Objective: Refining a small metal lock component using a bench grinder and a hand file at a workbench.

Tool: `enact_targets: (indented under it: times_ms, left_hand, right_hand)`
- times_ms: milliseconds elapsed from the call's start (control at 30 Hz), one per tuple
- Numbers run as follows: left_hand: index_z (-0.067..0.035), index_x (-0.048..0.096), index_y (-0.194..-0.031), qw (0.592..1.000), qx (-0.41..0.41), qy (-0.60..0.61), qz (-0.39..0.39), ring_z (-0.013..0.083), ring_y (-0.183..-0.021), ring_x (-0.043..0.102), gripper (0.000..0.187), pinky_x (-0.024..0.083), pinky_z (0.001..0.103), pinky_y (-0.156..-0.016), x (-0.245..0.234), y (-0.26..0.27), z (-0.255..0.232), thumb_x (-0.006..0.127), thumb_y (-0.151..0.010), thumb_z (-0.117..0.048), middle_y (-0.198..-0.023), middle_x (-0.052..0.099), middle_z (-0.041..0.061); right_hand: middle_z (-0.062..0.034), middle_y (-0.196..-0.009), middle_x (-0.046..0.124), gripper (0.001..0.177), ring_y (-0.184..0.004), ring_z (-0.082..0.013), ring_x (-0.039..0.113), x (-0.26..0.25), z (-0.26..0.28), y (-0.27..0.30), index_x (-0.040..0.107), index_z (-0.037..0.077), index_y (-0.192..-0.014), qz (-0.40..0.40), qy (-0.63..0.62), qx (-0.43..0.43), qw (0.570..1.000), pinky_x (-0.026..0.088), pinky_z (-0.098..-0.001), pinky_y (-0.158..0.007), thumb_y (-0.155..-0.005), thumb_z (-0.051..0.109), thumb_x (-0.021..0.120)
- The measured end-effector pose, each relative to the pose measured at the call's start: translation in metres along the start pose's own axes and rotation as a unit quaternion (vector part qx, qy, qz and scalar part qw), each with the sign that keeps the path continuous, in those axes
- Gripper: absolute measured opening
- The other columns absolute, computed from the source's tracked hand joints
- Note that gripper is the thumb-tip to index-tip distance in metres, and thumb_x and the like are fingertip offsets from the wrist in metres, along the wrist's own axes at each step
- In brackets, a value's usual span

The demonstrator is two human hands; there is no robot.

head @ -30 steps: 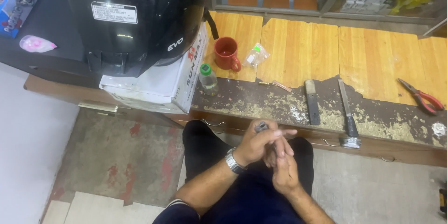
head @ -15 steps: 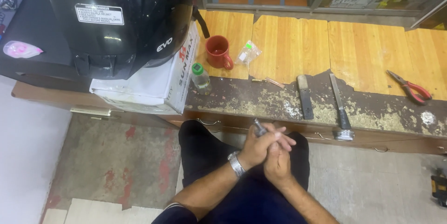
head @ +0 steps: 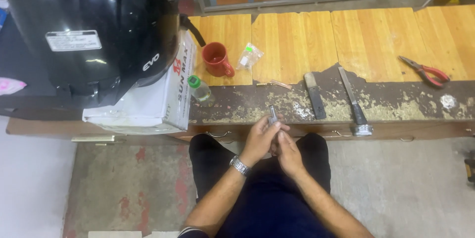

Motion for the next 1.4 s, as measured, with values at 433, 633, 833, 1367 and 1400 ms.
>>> enact_targets:
  times_ms: [433, 633, 833, 1367, 1400]
  left_hand:
    - [-0.003, 0.058, -0.141, 0.997, 0.019, 0.038, 0.060, 0.0342, -0.106, 0.072, 0.041, 0.057, 0.042, -0.095, -0.007, -0.018, 0.012, 0.045, -0.108, -0.024, -0.118, 0.071, 0.027]
    - [-0.002, 0.068, -0.128, 0.999, 0.041, -0.013, 0.028, 0.0264, -0.101, 0.074, 0.037, 0.060, 0.035, -0.085, -0.018, -0.019, 0.003, 0.049, -0.107, -0.025, -0.107, 0.076, 0.022]
    - [-0.009, 0.078, -0.111, 0.986, 0.073, -0.143, -0.035, 0.0274, -0.101, 0.074, 0.029, 0.058, 0.039, -0.089, -0.026, -0.009, -0.019, 0.059, -0.102, -0.029, -0.096, 0.079, 0.016]
    - [-0.008, 0.082, -0.102, 0.899, 0.080, -0.417, -0.113, 0.0416, -0.087, 0.075, 0.040, 0.058, 0.047, -0.078, -0.044, 0.015, -0.037, 0.051, -0.102, -0.033, -0.085, 0.077, 0.020]
    - [-0.008, 0.082, -0.102, 0.898, 0.078, -0.417, -0.115, 0.0416, -0.087, 0.075, 0.040, 0.058, 0.047, -0.078, -0.042, 0.015, -0.037, 0.051, -0.102, -0.033, -0.085, 0.077, 0.020]
  right_hand:
    - [0.0012, -0.055, 0.030, 0.043, -0.056, -0.0209, 0.040, 0.008, -0.003, 0.002, 0.035, 0.016, -0.078, 0.159, -0.342, 0.096, 0.921, 0.050, -0.0437, -0.067, -0.109, 0.047, 0.035]
    - [0.0008, -0.058, 0.028, 0.041, -0.057, -0.0222, 0.039, 0.008, 0.003, 0.007, 0.036, 0.016, -0.079, 0.166, -0.320, 0.075, 0.930, 0.043, -0.0384, -0.064, -0.110, 0.043, 0.033]
    - [0.0012, -0.058, 0.028, 0.041, -0.056, -0.0230, 0.038, 0.013, 0.005, 0.004, 0.035, 0.015, -0.077, 0.182, -0.294, 0.056, 0.937, 0.044, -0.0383, -0.063, -0.111, 0.039, 0.032]
    - [-0.0004, -0.061, 0.037, 0.043, -0.058, -0.0203, 0.043, 0.011, 0.001, 0.015, 0.044, 0.011, -0.080, 0.163, -0.069, 0.012, 0.984, 0.043, -0.0370, -0.063, -0.113, 0.035, 0.029]
    - [-0.0004, -0.061, 0.037, 0.043, -0.058, -0.0203, 0.043, 0.007, -0.006, 0.013, 0.044, 0.011, -0.080, 0.165, -0.070, 0.013, 0.984, 0.043, -0.0370, -0.063, -0.113, 0.035, 0.029]
Point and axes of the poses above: each hand's wrist, its own y-axis away from the middle knuckle, its own x-axis out of the palm, z = x × y, the point moved 4 cm from there along -y, towards the middle knuckle
